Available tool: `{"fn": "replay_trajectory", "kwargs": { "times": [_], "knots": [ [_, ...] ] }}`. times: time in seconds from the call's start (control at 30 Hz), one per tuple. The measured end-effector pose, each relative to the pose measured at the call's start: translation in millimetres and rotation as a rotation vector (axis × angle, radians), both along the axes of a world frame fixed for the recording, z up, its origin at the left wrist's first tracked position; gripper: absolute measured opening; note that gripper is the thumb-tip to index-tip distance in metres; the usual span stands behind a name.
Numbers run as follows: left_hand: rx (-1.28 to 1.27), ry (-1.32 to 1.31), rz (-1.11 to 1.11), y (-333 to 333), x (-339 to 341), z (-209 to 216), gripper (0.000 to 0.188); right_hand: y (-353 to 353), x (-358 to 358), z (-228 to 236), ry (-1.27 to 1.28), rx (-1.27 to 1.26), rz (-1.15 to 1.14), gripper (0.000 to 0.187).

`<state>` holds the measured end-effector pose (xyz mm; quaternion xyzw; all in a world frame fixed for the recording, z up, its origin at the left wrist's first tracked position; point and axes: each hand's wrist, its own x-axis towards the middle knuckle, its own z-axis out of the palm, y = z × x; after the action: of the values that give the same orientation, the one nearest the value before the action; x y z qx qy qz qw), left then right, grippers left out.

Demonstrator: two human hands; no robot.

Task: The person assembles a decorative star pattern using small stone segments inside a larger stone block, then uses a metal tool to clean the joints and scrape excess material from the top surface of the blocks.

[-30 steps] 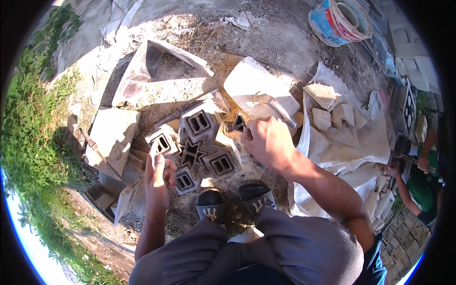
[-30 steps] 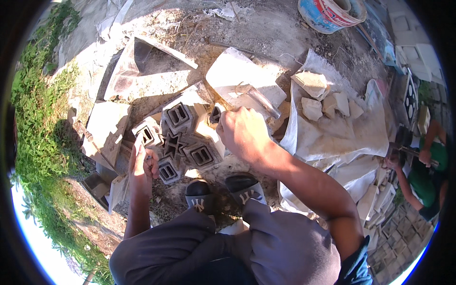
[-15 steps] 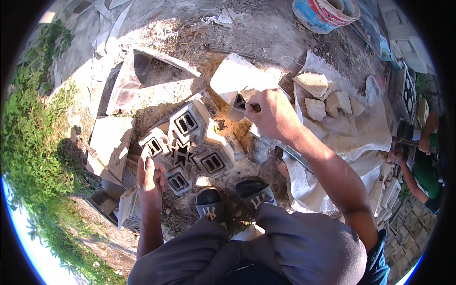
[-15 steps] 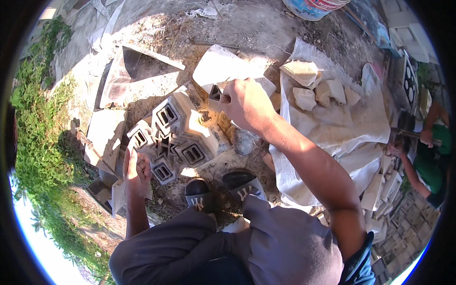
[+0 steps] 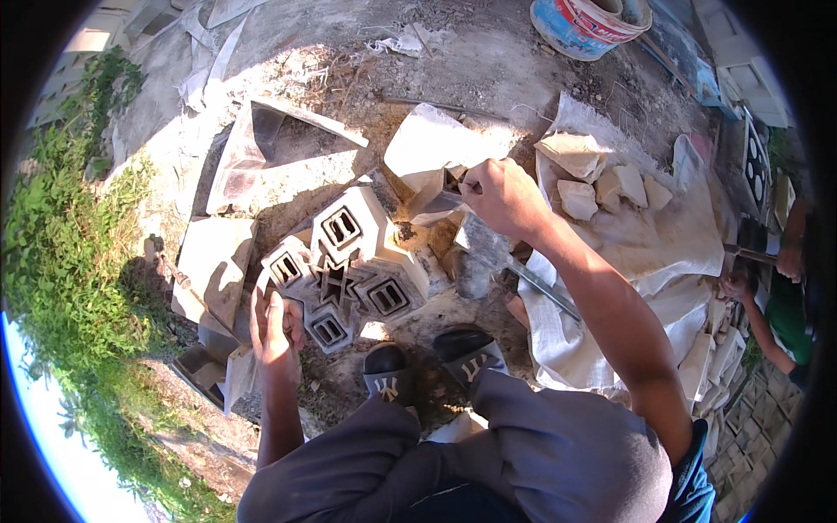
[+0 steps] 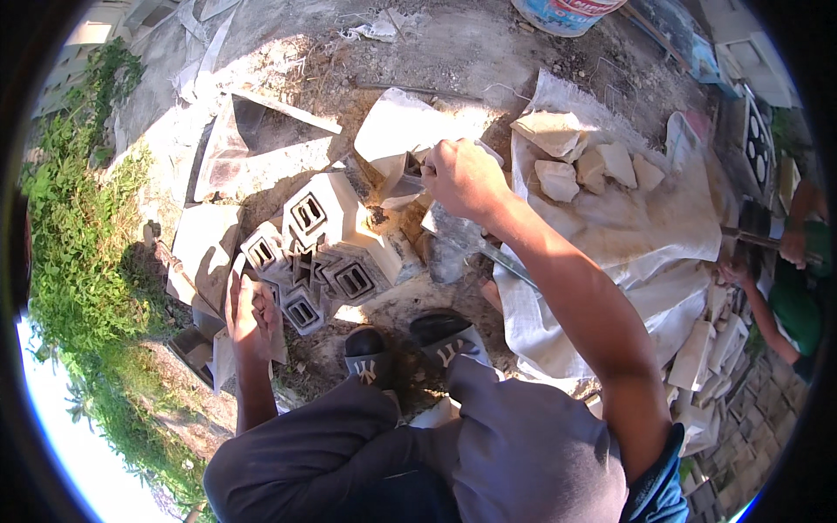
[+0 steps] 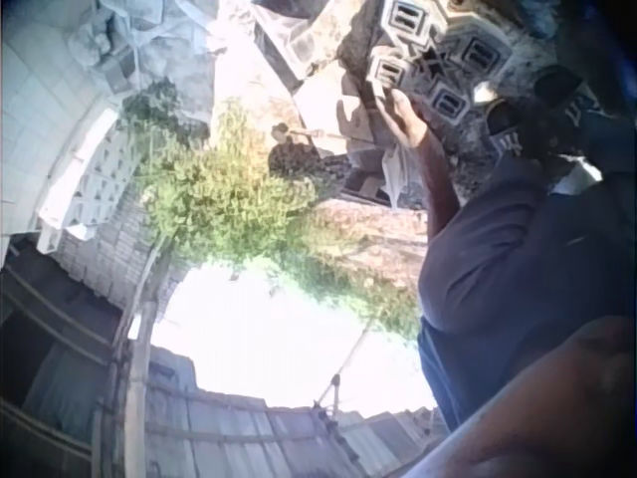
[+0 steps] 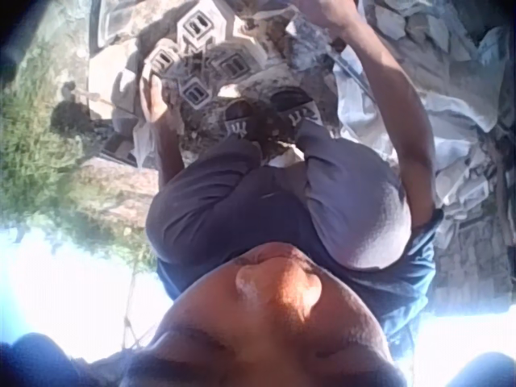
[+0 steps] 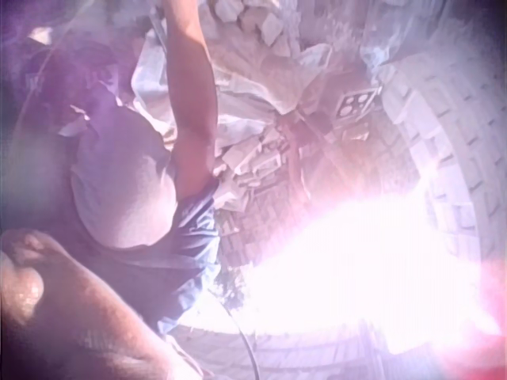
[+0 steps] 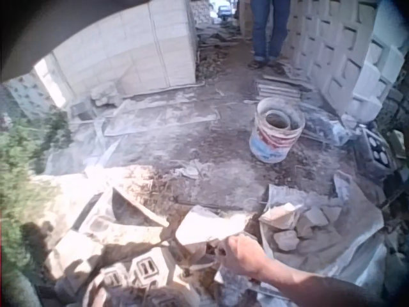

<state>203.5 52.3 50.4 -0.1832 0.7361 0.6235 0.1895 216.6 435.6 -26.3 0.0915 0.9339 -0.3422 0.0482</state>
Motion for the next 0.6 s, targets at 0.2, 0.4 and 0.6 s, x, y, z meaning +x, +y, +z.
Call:
{"fn": "replay_trajectory", "kwargs": {
  "times": [0.2,0.4,0.6],
  "knots": [
    [-0.042,0.116,0.048,-18,5,4,0.050,-7,6,-9,0.051,0.112,-0.057,0.015],
    [-0.047,0.013,0.213,-35,15,15,0.057,-31,-1,16,-0.196,0.049,-0.128,0.036],
    [-0.054,0.027,0.097,-60,19,3,0.055,-47,6,2,-0.083,0.211,-0.067,0.055]
  ]
}}
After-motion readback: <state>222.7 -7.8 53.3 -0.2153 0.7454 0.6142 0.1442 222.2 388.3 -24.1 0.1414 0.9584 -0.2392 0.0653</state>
